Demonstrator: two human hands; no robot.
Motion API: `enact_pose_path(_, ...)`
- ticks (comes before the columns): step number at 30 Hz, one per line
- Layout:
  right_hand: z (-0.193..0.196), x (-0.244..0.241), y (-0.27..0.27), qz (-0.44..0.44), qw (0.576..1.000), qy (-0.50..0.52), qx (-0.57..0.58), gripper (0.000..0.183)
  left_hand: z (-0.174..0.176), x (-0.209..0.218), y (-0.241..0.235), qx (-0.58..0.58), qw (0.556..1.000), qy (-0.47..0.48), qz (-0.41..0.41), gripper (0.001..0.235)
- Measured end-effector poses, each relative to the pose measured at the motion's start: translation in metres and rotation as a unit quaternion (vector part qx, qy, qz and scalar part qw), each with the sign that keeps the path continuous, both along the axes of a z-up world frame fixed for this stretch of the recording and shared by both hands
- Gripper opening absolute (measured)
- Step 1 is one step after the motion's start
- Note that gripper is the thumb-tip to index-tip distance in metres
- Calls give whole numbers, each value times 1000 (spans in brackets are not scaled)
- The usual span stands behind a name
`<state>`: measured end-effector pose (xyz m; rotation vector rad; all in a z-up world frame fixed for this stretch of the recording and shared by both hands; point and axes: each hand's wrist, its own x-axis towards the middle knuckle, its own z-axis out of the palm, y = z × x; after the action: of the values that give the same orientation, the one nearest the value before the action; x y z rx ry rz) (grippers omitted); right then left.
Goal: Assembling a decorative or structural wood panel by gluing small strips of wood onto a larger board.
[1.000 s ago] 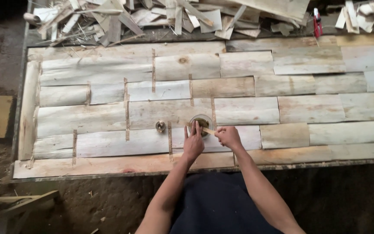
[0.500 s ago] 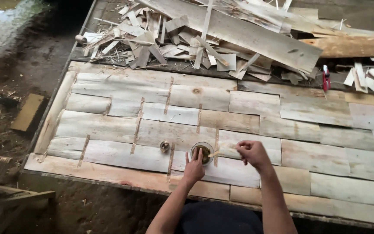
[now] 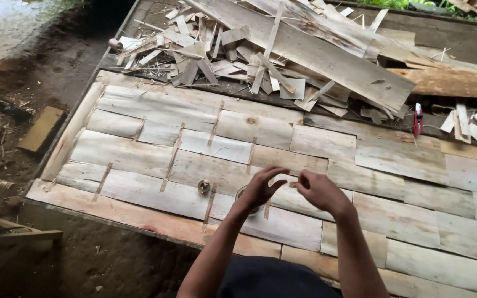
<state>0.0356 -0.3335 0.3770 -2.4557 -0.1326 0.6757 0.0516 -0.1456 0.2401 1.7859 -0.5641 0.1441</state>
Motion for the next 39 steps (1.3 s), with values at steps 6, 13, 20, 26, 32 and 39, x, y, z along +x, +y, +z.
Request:
enact_pose_path(6,-11,4,-3,42,999,4,25,31,24,-5,-8,7,999,-31,-25,29)
enact_pose_path(13,-14,1,-6,47,998,-7,31,30,13,-3,-9,30,999,-43,-7,27)
enact_pose_path(20,-14,4,-8,52,997,-60,-18,25,10,-2,-3,37,999,-9,-12,52)
enact_pose_path(26,-34,9,-16,13,984,-176,-28,24,14,-5,-5,23,999,14,17,56)
enact_pose_path(32,-30,9,-20,-105,953,-257,119,10,29,-7,-4,-100,988,96,73,59)
enact_pose_path(39,-39,13,-9,-115,938,-235,229,14,23,3,-15,-178,969,136,104,60)
